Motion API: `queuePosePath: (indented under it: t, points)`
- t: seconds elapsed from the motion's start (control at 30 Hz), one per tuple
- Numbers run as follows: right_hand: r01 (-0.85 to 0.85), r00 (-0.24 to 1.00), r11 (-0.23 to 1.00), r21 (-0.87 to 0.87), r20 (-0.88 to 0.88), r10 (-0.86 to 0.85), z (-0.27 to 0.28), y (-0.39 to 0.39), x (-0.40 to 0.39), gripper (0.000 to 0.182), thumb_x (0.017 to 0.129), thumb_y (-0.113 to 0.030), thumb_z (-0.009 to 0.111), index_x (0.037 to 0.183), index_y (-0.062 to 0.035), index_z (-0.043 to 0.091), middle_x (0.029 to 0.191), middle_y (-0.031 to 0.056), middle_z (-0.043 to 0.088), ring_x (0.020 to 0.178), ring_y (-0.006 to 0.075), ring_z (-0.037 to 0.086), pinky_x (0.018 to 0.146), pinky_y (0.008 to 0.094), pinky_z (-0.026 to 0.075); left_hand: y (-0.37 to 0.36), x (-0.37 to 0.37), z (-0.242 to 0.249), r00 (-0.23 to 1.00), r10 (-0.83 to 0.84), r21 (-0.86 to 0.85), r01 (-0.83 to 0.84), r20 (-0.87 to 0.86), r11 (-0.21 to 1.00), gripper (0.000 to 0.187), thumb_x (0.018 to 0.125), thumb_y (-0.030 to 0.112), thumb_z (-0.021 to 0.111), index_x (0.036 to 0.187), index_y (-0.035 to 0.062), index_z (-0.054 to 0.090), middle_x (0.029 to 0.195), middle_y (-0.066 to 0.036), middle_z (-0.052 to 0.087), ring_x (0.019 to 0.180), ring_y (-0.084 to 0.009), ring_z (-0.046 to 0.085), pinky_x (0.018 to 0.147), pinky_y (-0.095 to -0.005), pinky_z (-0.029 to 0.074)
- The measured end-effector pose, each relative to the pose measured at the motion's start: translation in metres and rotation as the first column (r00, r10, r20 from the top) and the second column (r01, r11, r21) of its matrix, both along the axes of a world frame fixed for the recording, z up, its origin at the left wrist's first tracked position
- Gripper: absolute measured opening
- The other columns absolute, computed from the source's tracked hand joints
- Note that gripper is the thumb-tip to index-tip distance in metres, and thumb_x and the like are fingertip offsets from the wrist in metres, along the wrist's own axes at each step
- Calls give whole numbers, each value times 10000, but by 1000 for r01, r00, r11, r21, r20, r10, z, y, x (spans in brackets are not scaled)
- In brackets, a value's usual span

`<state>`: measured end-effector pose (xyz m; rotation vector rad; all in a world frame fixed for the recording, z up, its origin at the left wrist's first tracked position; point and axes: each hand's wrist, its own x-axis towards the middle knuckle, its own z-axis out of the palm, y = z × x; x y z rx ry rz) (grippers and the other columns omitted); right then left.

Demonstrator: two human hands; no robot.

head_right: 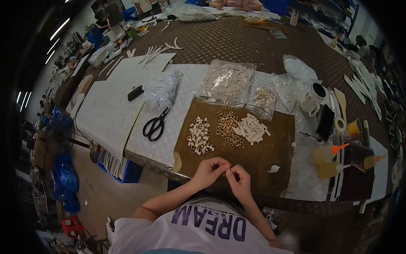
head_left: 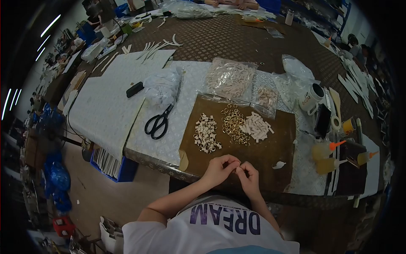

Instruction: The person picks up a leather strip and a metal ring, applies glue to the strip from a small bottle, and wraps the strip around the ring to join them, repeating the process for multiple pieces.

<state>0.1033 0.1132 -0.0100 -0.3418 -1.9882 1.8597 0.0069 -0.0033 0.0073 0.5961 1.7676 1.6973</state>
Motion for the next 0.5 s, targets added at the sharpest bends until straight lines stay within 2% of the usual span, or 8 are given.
queuePosePath:
  t: [0.1,0.2,0.23,0.27,0.3,0.37,0.43,0.5]
  points:
    - [29,996,1000,11,89,-29,-5,3,-2,144,843,-39,574,729,18,508,697,31,523,642,82,468,609,222,391,-4,6,18,942,42,-78,-72,-333,994,110,833,55,619,924,-3,639,821,-94,651,702,-157,619,638,-249,479]
    - [1,986,1000,14,165,-3,5,-1,-3,82,865,-43,569,819,24,577,724,39,550,637,80,514,589,226,420,-4,-5,12,914,32,-85,-72,-405,994,108,832,57,617,926,7,641,808,-94,649,702,-164,620,631,-245,475]
    - [6,980,1000,0,201,-6,6,0,-2,75,870,-43,567,845,24,593,726,39,553,634,78,520,585,227,427,-3,-12,10,900,75,-77,-120,-429,990,100,824,58,613,912,17,641,815,-111,642,719,-217,627,635,-282,482]
    - [28,988,999,22,155,-31,7,1,-4,69,876,-36,561,871,19,603,717,23,548,636,71,518,584,218,432,-2,-21,9,888,110,-68,-156,-447,985,93,817,60,608,898,28,641,823,-127,636,736,-271,634,639,-320,489]
    - [59,991,997,47,116,-64,8,1,-5,75,883,-29,554,897,14,613,707,7,542,638,64,515,584,210,438,-2,-29,10,859,128,-150,-230,-496,962,88,815,71,611,886,29,641,825,-121,633,732,-274,626,638,-325,485]
    - [137,986,990,29,94,-139,9,4,-2,94,886,-12,549,938,10,624,710,-4,552,646,60,526,597,200,453,-2,-47,5,769,114,-160,-272,-629,949,77,801,104,636,837,39,654,798,-115,587,745,-285,581,650,-345,467]
    - [215,973,975,-63,101,-208,9,7,1,114,878,9,552,966,11,625,736,6,583,656,68,553,627,199,473,-2,-58,-3,596,76,-159,-332,-800,930,74,784,101,649,830,46,666,816,-110,561,789,-289,556,702,-358,457]
    - [245,964,961,-126,132,-229,3,11,4,127,878,3,559,991,13,616,777,21,607,682,71,574,637,199,481,-3,-66,-9,547,5,-209,-328,-837,921,83,777,83,649,848,51,675,843,-104,554,821,-296,539,740,-366,446]
